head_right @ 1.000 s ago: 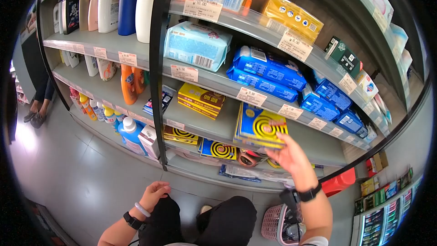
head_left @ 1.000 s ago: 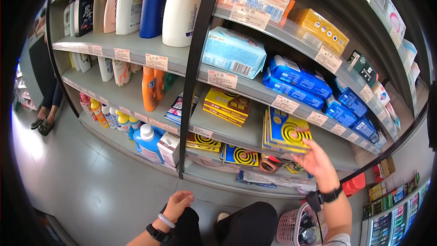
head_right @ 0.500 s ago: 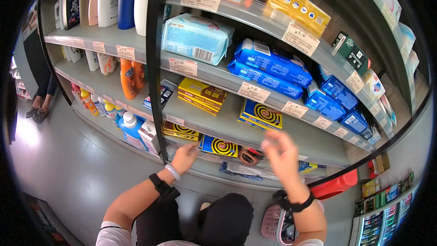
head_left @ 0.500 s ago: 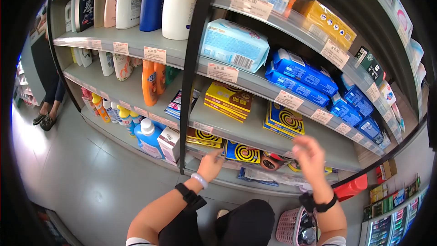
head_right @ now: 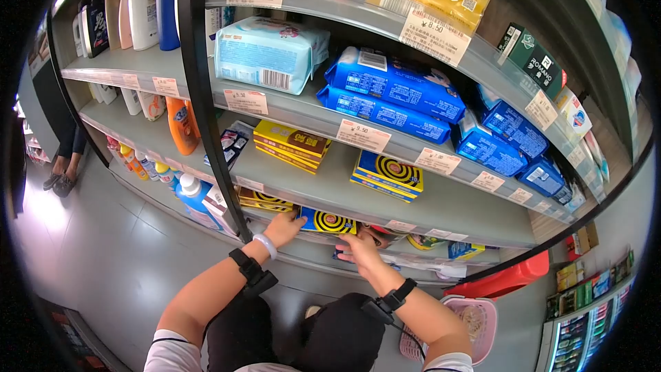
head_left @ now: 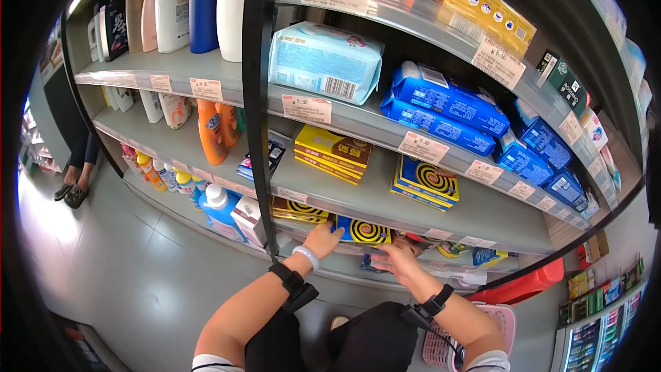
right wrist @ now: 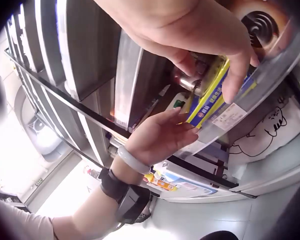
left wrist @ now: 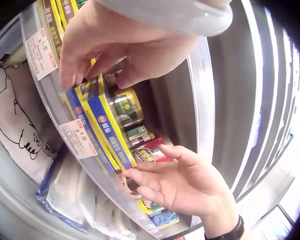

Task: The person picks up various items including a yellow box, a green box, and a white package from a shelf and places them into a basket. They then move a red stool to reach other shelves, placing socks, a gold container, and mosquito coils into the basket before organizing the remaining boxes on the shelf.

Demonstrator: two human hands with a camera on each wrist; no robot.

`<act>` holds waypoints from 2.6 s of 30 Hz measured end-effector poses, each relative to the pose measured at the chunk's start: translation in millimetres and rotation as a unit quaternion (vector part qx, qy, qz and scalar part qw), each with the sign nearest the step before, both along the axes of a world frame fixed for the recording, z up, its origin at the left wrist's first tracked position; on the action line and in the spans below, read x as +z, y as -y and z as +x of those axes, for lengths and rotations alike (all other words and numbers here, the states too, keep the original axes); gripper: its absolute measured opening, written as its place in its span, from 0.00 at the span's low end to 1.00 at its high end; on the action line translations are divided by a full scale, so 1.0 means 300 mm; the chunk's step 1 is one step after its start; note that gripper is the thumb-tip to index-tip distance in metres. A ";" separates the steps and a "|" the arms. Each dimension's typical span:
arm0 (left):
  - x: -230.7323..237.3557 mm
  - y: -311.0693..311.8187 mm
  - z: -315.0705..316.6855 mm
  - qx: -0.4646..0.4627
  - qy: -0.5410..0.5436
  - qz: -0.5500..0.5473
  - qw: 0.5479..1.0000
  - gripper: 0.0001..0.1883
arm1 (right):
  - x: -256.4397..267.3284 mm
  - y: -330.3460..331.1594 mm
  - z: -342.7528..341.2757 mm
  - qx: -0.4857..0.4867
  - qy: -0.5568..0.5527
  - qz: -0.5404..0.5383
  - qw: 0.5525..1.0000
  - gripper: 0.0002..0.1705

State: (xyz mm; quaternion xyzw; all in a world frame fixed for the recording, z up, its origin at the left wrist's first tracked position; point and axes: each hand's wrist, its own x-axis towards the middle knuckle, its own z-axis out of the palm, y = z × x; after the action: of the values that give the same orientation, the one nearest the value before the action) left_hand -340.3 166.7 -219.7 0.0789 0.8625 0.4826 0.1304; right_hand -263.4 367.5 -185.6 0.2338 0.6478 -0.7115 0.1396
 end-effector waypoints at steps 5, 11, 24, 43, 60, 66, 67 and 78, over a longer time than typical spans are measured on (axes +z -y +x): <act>-0.037 -0.022 -0.030 0.000 0.011 0.031 0.999 0.25 | 0.000 -0.007 -0.032 0.004 0.003 -0.039 0.999 0.23; -0.134 -0.048 -0.086 0.017 -0.030 0.166 0.985 0.26 | 0.053 -0.005 -0.029 -0.019 0.007 -0.014 1.000 0.23; 0.115 0.116 0.133 0.018 0.191 0.333 0.923 0.37 | 0.124 -0.012 0.058 0.069 0.046 0.065 0.994 0.31; 0.570 0.015 0.271 -0.178 0.045 0.460 0.869 0.34 | 0.559 -0.030 0.189 -0.018 -0.214 -0.066 0.974 0.22; 0.505 -0.300 -0.225 -0.163 -0.331 -0.026 0.929 0.15 | 0.263 -0.575 -0.335 -0.198 -0.286 -0.178 0.920 0.24; 0.460 -0.305 -0.233 -0.158 -0.248 0.072 0.953 0.14 | 0.311 -0.530 -0.245 -0.175 -0.269 0.009 0.947 0.22; 0.457 -0.306 -0.237 -0.162 -0.231 0.087 0.955 0.14 | 0.321 -0.516 -0.215 -0.168 -0.264 0.047 0.948 0.21; 0.535 -0.315 -0.150 -0.107 -0.132 0.194 0.966 0.16 | 0.424 -0.391 -0.161 -0.089 -0.248 0.214 0.941 0.27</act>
State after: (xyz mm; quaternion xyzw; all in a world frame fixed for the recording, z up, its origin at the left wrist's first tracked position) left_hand -385.3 261.2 -59.1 0.2576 0.7482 0.6094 0.0485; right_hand -311.6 484.8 -58.4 0.1310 0.7753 -0.6013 -0.1420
